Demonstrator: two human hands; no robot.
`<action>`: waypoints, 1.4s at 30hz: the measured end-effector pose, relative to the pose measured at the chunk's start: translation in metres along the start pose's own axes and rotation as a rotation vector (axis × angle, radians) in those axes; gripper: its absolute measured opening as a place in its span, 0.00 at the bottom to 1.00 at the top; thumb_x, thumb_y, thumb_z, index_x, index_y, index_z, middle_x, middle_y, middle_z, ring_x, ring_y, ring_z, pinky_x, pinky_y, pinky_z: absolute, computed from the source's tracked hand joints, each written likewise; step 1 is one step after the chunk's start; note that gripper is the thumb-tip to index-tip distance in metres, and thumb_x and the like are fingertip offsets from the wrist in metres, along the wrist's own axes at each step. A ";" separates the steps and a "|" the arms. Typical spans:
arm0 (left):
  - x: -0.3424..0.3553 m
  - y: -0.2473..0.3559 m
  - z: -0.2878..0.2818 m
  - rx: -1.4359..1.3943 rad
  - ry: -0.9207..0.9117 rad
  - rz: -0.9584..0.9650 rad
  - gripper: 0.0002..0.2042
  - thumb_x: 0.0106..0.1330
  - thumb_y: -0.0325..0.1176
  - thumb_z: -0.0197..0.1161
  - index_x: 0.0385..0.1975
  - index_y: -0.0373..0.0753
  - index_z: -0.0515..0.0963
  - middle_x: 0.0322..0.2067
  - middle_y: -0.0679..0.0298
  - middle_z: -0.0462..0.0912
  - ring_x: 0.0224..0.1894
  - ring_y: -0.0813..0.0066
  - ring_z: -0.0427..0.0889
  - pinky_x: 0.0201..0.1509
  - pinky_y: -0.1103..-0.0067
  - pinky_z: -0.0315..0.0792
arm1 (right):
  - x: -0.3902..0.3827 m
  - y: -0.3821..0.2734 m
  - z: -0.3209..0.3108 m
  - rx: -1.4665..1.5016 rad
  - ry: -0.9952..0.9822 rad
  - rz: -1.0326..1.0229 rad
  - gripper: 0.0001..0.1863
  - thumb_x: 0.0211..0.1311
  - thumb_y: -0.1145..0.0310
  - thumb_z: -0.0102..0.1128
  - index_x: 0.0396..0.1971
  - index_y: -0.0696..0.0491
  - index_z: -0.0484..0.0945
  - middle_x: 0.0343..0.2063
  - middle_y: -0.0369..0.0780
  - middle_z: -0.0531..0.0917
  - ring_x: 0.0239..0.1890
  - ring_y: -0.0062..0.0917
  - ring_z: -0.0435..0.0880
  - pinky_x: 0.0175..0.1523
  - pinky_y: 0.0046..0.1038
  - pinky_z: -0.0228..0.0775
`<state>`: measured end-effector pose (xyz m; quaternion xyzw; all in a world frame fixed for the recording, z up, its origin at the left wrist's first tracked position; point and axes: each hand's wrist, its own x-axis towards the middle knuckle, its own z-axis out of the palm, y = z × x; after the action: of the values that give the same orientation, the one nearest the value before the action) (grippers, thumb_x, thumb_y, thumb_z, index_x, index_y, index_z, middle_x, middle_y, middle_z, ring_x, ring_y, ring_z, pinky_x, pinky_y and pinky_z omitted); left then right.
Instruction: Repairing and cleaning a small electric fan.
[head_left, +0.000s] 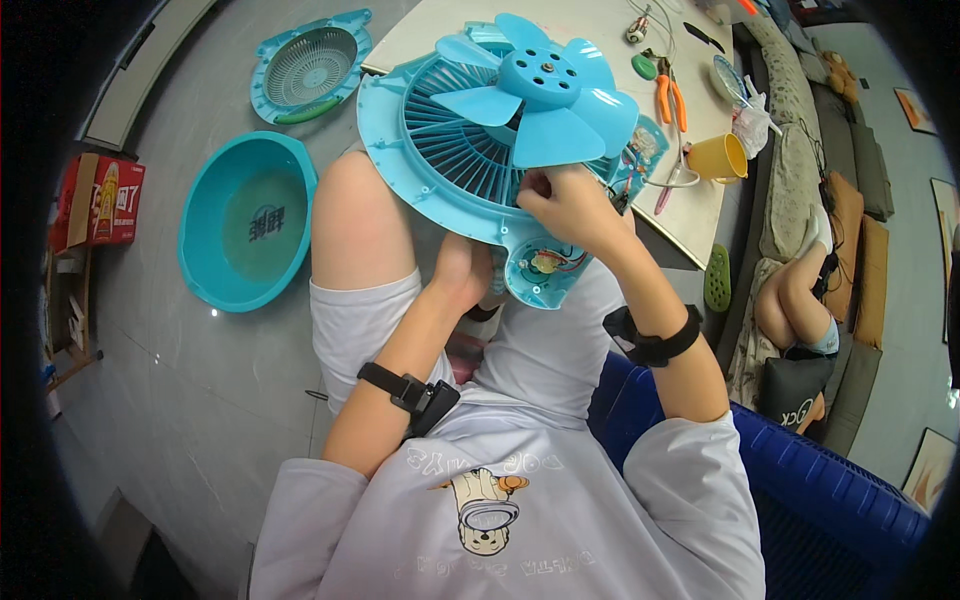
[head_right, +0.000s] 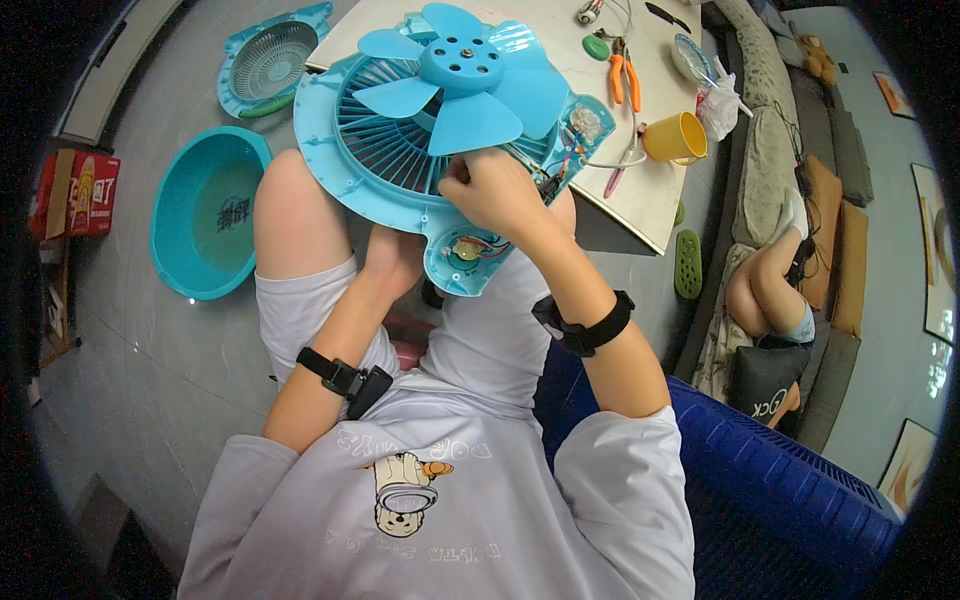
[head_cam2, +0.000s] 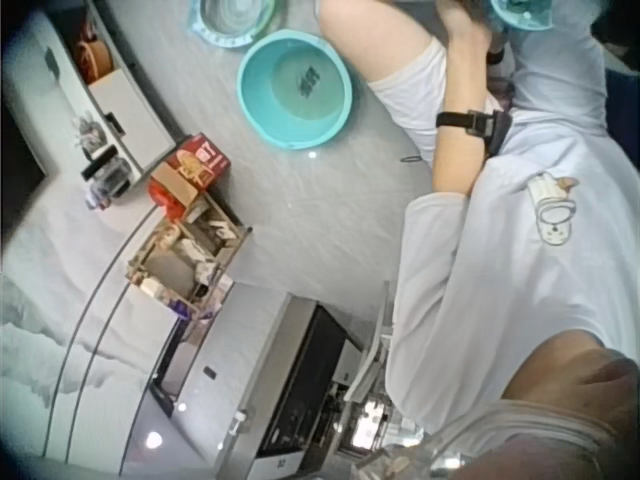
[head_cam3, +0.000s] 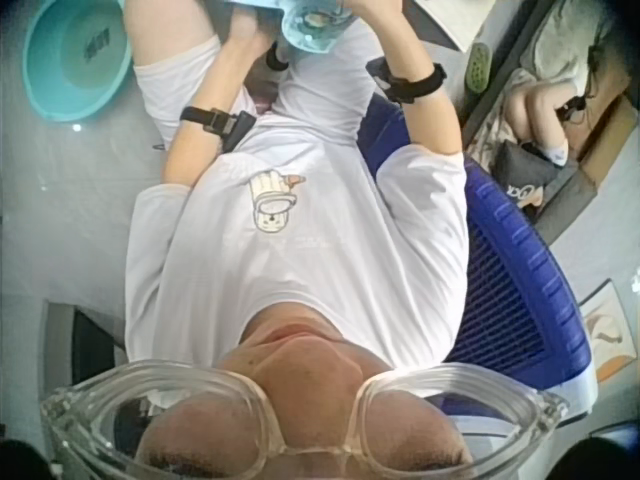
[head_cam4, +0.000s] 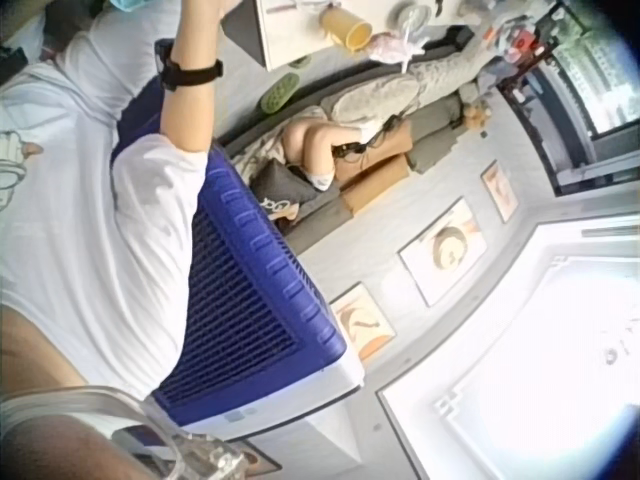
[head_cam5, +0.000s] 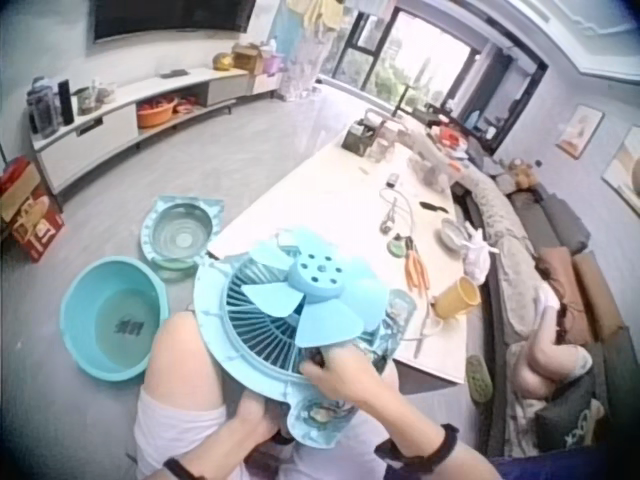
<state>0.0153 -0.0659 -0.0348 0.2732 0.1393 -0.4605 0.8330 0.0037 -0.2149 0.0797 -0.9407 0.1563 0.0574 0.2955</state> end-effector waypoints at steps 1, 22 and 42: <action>0.002 -0.002 -0.004 0.000 -0.062 -0.004 0.18 0.69 0.45 0.52 0.49 0.38 0.72 0.48 0.62 0.77 0.50 0.71 0.76 0.54 0.70 0.71 | -0.001 0.003 0.002 0.065 0.024 0.009 0.12 0.46 0.64 0.62 0.27 0.57 0.78 0.26 0.44 0.81 0.30 0.38 0.81 0.36 0.34 0.72; 0.002 0.000 -0.002 0.472 -0.021 0.232 0.09 0.65 0.28 0.57 0.43 0.35 0.76 0.41 0.63 0.80 0.42 0.77 0.78 0.46 0.76 0.72 | 0.009 0.004 0.002 0.185 0.142 -0.089 0.09 0.53 0.72 0.60 0.31 0.61 0.75 0.23 0.38 0.77 0.27 0.21 0.73 0.34 0.27 0.68; 0.005 0.014 0.013 0.801 0.015 0.408 0.10 0.56 0.29 0.65 0.36 0.35 0.75 0.34 0.63 0.79 0.39 0.77 0.76 0.44 0.75 0.72 | 0.017 0.010 -0.020 0.086 -0.140 -0.056 0.14 0.55 0.70 0.67 0.38 0.61 0.77 0.34 0.41 0.82 0.35 0.22 0.80 0.40 0.25 0.73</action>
<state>0.0292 -0.0712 -0.0217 0.5993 -0.1007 -0.3024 0.7344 0.0164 -0.2388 0.0871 -0.9249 0.1114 0.1080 0.3471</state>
